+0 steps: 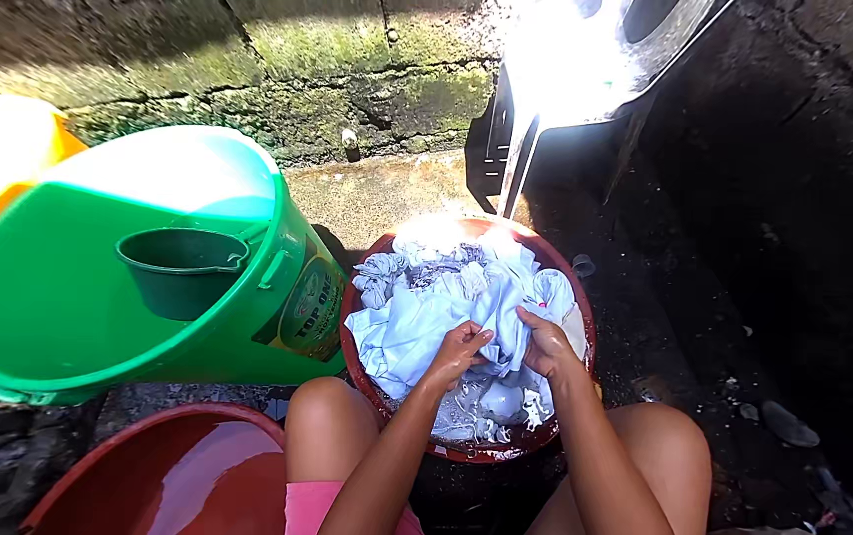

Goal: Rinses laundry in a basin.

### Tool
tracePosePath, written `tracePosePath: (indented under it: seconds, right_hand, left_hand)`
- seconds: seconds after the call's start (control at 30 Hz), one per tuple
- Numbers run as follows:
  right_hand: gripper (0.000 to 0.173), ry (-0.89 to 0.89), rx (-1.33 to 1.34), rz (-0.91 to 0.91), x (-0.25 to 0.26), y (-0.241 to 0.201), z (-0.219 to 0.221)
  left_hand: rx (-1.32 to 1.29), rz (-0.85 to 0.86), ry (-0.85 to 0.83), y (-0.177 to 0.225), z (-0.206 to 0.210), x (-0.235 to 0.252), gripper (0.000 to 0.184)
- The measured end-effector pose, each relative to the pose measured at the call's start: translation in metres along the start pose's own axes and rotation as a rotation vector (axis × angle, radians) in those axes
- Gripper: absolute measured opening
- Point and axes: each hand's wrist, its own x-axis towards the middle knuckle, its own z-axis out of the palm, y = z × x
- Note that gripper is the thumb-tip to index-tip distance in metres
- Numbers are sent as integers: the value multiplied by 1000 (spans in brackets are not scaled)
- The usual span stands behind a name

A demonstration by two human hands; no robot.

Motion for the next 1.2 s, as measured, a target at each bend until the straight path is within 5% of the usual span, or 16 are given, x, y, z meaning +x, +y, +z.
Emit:
tracePosePath:
  seconds: [0.07, 0.2, 0.53, 0.63, 0.77, 0.87, 1.0, 1.1, 1.2]
  right_hand:
    - [36, 78, 140, -23, 2, -6, -2]
    - [38, 46, 238, 26, 0, -10, -1]
    - [35, -27, 246, 51, -8, -9, 6]
    - [36, -40, 229, 63, -8, -6, 8]
    - [36, -54, 215, 72, -13, -8, 11]
    - [38, -207, 34, -32, -24, -13, 11]
    - [14, -125, -376, -292, -39, -22, 16]
    - [15, -180, -244, -408, -62, -37, 20]
    - [23, -277, -151, -520, -76, -47, 18]
  left_hand:
    - [-198, 12, 66, 2, -12, -6, 3]
    - [-444, 30, 119, 0, -23, -19, 8]
    - [-562, 85, 133, -4, -13, -28, 15]
    - [-360, 129, 262, 0, -5, -27, 20]
    - [377, 193, 292, 15, -6, -29, 55]
    - [759, 314, 354, 32, -9, -33, 31]
    - [343, 343, 360, 53, -19, -37, 35]
    - [-32, 336, 255, 73, -15, -51, 36]
    - [-121, 363, 189, 84, -8, -62, 36]
